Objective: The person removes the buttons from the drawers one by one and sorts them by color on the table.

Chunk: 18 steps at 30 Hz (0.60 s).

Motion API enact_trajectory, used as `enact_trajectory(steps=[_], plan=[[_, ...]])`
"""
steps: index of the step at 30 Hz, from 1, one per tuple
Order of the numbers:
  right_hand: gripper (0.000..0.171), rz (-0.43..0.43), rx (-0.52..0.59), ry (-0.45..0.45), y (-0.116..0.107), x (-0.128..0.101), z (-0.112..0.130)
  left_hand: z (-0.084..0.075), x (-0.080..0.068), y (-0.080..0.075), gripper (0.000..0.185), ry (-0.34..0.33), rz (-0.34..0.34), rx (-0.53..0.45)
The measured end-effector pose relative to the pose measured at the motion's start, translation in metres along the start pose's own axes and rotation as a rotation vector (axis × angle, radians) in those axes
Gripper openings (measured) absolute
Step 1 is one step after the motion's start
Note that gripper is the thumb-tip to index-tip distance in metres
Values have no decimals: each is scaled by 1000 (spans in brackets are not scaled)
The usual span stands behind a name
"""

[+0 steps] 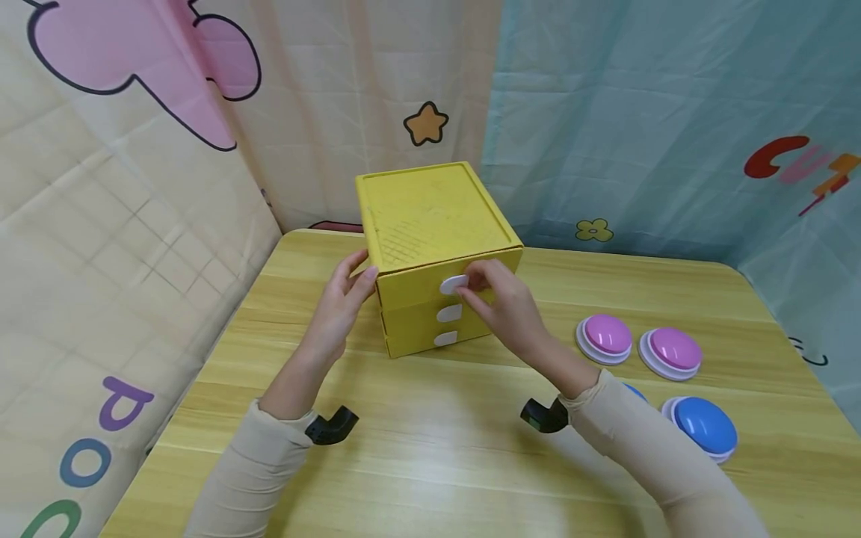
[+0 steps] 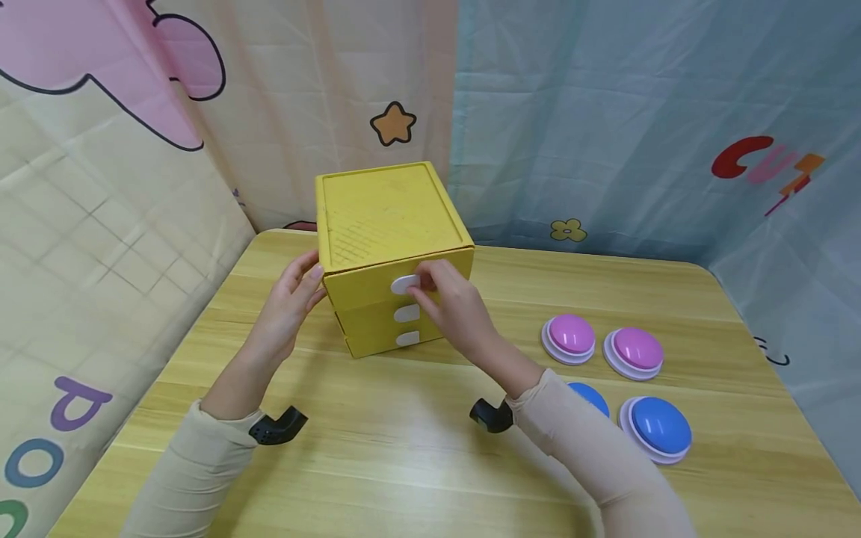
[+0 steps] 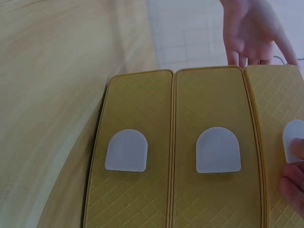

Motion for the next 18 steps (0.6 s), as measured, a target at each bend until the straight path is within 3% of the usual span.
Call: enact_trajectory(steps=[7, 12, 15, 18], plan=[[25, 32, -39, 27, 2, 3, -3, -1, -2, 1, 63, -12, 3, 23], [29, 49, -90, 30, -7, -6, -8, 2, -7, 0, 61, 57, -1, 89], [32, 53, -158, 13, -21, -17, -14, 1, -14, 1, 61, 229, -16, 253], [40, 66, -217, 14, -37, -29, -23, 0, -23, 6, 62, 514, -12, 527]])
Point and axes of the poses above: each hand's wrist, its own x-axis towards the middle knuckle, its own y-axis out of the palm, z = x × y, the point moved 3 cm from there along x, towards the middle knuckle, and after that the axes turned 11 degrees about -x, right-handed, at the moved point
